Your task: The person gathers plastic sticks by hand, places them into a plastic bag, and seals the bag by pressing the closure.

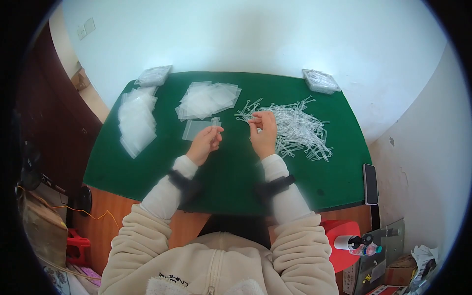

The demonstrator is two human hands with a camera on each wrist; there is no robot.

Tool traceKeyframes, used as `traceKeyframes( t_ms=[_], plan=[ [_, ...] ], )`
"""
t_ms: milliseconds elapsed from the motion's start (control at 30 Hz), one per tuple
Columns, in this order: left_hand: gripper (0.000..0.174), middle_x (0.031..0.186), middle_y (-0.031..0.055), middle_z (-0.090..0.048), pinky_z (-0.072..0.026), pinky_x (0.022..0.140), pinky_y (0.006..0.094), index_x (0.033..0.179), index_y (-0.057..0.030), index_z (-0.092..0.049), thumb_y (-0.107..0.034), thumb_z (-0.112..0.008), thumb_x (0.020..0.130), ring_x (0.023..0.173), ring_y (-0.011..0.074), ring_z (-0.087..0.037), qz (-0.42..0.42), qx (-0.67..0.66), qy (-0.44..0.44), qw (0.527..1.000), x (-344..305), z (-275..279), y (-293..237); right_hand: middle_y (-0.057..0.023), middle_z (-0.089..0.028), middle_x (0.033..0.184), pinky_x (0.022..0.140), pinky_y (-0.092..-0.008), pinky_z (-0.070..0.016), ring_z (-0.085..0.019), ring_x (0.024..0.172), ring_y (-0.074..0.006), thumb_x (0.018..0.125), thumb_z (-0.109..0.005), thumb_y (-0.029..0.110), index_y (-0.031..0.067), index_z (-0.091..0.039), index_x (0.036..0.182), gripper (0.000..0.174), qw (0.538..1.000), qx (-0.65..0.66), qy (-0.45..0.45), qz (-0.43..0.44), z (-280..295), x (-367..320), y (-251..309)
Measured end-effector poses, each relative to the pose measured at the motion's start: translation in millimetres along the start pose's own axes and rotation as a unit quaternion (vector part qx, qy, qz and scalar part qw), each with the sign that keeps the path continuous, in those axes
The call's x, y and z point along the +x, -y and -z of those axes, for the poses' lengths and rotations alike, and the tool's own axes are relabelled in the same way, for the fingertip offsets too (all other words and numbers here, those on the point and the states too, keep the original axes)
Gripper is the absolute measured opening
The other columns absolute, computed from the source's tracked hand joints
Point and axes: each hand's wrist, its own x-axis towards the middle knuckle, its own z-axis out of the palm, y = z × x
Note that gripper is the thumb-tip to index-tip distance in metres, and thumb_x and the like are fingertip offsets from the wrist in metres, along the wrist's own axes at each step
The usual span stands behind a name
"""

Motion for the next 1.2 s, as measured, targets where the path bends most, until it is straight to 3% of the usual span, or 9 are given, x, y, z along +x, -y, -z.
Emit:
traceKeyframes(
  t_ms=[100,233,333,533,667,767,900,1000,1200],
  plan=[
    [0.021,0.071,-0.0015,-0.046,-0.0296,0.051,0.0189,0.099,-0.0047,-0.051,-0.020,-0.038,0.093,0.056,0.0054,-0.036,-0.008,0.006,-0.003,1.000,0,0,0,-0.0079,-0.056,0.082,0.065,-0.0227,-0.0483,-0.060,0.074,-0.0162,0.072,-0.053,-0.013,-0.0003,-0.058,0.081,0.017,0.987,0.139,-0.041,-0.074,-8,-6,3],
    [0.022,0.070,-0.0014,-0.048,-0.0310,0.049,0.0182,0.099,-0.0035,-0.051,-0.019,-0.036,0.094,0.055,0.0041,-0.037,-0.113,-0.002,-0.092,0.989,3,2,4,-0.0070,-0.057,0.081,0.065,-0.0235,-0.0484,-0.061,0.074,-0.0154,0.073,-0.054,-0.009,-0.0009,-0.059,0.084,0.015,0.975,0.158,0.096,-0.126,-10,-16,-10],
    [0.023,0.069,-0.0017,-0.048,-0.0314,0.050,0.0180,0.099,-0.0037,-0.051,-0.020,-0.036,0.094,0.055,0.0039,-0.037,-0.158,0.000,-0.126,0.979,5,6,0,-0.0068,-0.057,0.080,0.066,-0.0254,-0.0474,-0.060,0.072,-0.0163,0.073,-0.058,-0.004,0.0010,-0.060,0.086,0.014,0.968,-0.032,0.224,-0.113,-7,-17,-15],
    [0.023,0.069,-0.0019,-0.048,-0.0331,0.051,0.0181,0.099,-0.0043,-0.052,-0.020,-0.036,0.094,0.056,0.0043,-0.039,-0.190,0.067,-0.150,0.968,5,9,-3,-0.0033,-0.054,0.074,0.059,-0.0248,-0.0434,-0.054,0.064,-0.0132,0.074,-0.060,-0.001,0.0017,-0.062,0.083,0.009,0.953,-0.119,0.279,0.021,-6,-17,-7],
    [0.024,0.072,-0.0007,-0.051,-0.0368,0.056,0.0179,0.098,-0.0051,-0.054,-0.023,-0.038,0.094,0.062,0.0060,-0.046,-0.179,0.136,-0.127,0.966,5,12,0,-0.0035,-0.052,0.071,0.055,-0.0256,-0.0408,-0.051,0.060,-0.0141,0.073,-0.063,0.000,0.0024,-0.062,0.080,0.007,0.947,-0.111,0.287,0.097,-9,-17,5],
    [0.025,0.076,0.0020,-0.055,-0.0417,0.060,0.0193,0.099,-0.0045,-0.053,-0.024,-0.037,0.093,0.067,0.0085,-0.052,-0.090,0.203,-0.053,0.974,3,9,5,-0.0032,-0.051,0.070,0.053,-0.0251,-0.0394,-0.050,0.059,-0.0136,0.073,-0.064,0.001,0.0030,-0.062,0.079,0.007,0.945,-0.092,0.289,0.121,-11,-17,8],
    [0.024,0.078,0.0042,-0.057,-0.0450,0.059,0.0215,0.097,-0.0041,-0.051,-0.021,-0.034,0.094,0.065,0.0087,-0.054,-0.028,0.192,0.050,0.980,-1,0,7,-0.0022,-0.053,0.071,0.052,-0.0230,-0.0398,-0.050,0.059,-0.0106,0.070,-0.067,0.002,0.0029,-0.062,0.081,0.012,0.963,-0.062,0.252,0.074,-10,-17,7],
    [0.026,0.080,0.0053,-0.057,-0.0457,0.061,0.0225,0.100,-0.0029,-0.051,-0.023,-0.036,0.093,0.067,0.0102,-0.055,0.010,0.174,0.076,0.982,-4,-3,4,-0.0034,-0.055,0.075,0.055,-0.0238,-0.0432,-0.053,0.062,-0.0114,0.065,-0.068,0.003,0.0044,-0.061,0.085,0.022,0.981,-0.049,0.186,-0.024,-10,-18,6],
    [0.028,0.084,0.0066,-0.056,-0.0454,0.061,0.0227,0.103,-0.0015,-0.051,-0.024,-0.038,0.093,0.066,0.0107,-0.054,0.061,0.102,0.108,0.987,-7,-7,-3,-0.0017,-0.057,0.079,0.055,-0.0227,-0.0432,-0.051,0.059,-0.0087,0.062,-0.070,0.003,0.0046,-0.060,0.090,0.030,0.991,-0.012,0.132,-0.034,-12,-17,6]
  ],
)
